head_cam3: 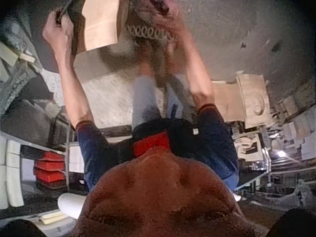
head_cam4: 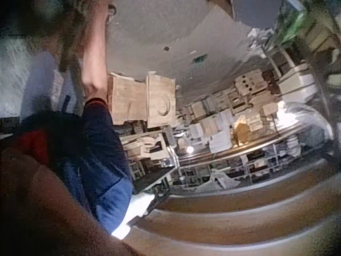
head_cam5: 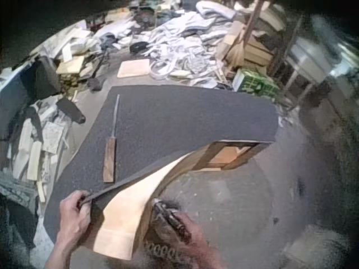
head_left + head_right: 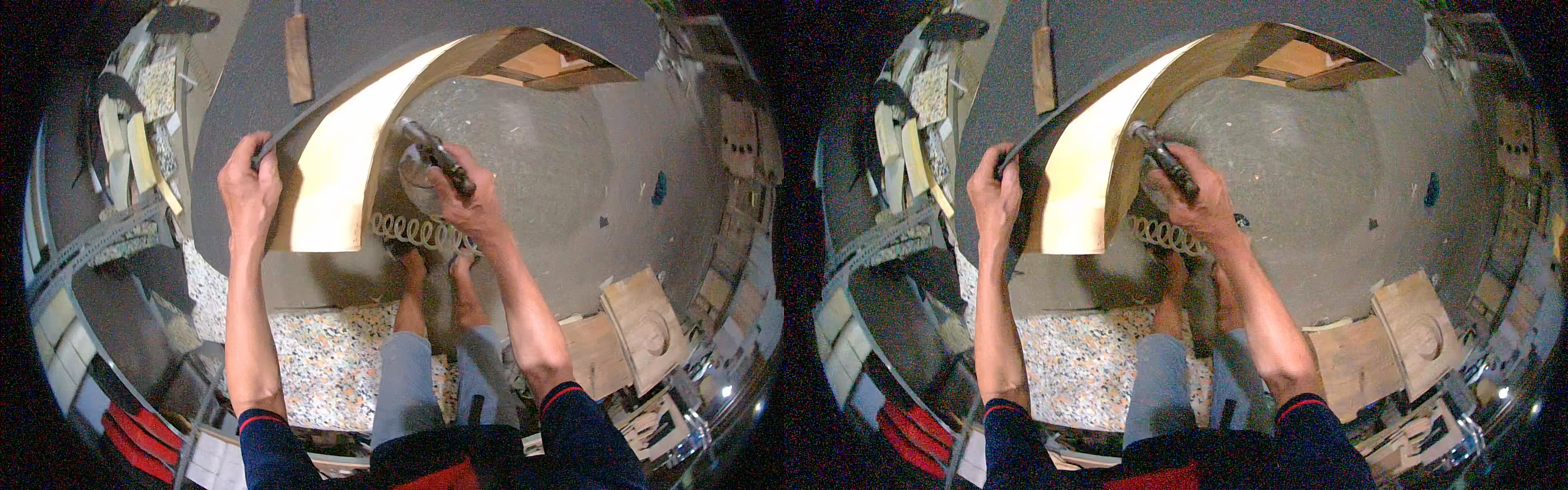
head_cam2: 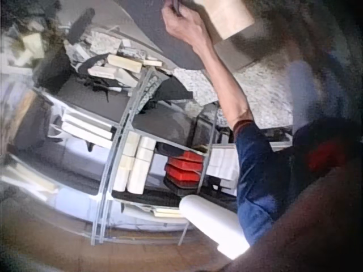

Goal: The person cuts a dark sheet of material with a knife, then uses a pneumatic spray gun to apply an adhesive or finish to a curved wooden piece. They press the material onto the wood and smooth it with their hands.

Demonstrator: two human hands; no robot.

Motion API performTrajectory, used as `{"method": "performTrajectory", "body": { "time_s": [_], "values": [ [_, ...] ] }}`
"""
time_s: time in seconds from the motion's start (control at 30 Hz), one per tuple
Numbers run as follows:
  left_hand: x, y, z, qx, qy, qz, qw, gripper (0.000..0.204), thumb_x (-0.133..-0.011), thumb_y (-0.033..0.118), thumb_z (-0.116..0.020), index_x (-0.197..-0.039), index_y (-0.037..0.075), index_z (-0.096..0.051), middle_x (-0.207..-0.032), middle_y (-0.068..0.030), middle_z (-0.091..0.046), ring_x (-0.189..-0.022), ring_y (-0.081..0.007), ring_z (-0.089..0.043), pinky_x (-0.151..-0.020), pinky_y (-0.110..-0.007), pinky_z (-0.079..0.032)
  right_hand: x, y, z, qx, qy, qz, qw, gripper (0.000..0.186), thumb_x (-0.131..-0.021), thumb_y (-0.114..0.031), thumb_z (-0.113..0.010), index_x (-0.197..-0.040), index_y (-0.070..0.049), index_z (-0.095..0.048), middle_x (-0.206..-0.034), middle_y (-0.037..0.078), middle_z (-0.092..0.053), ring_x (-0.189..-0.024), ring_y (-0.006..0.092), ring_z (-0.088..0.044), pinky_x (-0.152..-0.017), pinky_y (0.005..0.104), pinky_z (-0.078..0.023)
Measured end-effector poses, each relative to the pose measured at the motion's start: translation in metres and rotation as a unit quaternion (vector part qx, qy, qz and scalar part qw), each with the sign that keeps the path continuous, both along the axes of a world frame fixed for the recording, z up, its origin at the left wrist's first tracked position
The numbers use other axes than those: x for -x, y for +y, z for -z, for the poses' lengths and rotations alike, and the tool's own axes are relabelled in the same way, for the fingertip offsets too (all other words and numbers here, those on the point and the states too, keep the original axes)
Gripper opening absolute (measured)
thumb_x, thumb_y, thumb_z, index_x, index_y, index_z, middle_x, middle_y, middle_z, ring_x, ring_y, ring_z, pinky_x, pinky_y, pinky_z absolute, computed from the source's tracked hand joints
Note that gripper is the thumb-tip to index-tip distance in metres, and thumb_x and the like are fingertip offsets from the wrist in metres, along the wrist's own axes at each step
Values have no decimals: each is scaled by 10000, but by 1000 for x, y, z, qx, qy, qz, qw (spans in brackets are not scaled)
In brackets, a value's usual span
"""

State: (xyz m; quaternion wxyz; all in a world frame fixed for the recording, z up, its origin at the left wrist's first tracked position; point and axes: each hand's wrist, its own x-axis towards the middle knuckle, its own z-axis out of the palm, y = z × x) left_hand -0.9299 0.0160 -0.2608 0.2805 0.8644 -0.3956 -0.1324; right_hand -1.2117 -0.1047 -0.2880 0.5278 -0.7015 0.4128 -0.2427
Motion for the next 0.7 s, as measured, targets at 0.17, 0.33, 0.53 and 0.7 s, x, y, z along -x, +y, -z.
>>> {"method": "performTrajectory", "body": {
  "time_s": [0.17,0.33,0.53,0.7],
  "values": [
    [4,5,-4,18,26,-7,999,151,-939,84,-636,-1054,-1,-686,-835,-34,-665,-794,-99,-571,-723,-260,-481,-11,-8,14,19,32,52,998,275,-944,-247,-696,-1104,-47,-596,-758,116,-611,-671,176,-568,-630,329,-480],
    [12,12,-7,72,-25,36,996,137,-894,59,-641,-1007,-3,-687,-817,-125,-635,-712,-202,-613,-675,-324,-490,-20,-32,33,159,35,109,981,298,-971,-298,-673,-1112,-56,-572,-721,102,-594,-630,156,-548,-601,321,-468],
    [20,12,-12,82,-49,45,994,117,-889,68,-680,-977,-6,-701,-805,-113,-637,-692,-190,-609,-644,-318,-483,-16,-52,42,176,48,152,971,348,-942,-327,-693,-1091,-42,-558,-873,196,-623,-773,405,-637,-688,456,-506],
    [20,11,-18,73,-47,45,995,126,-880,96,-715,-950,-8,-716,-778,-111,-643,-670,-214,-618,-633,-318,-482,-17,-50,33,177,68,143,971,315,-966,-316,-673,-1116,-49,-603,-848,133,-644,-754,226,-627,-712,366,-508]
  ]
}}
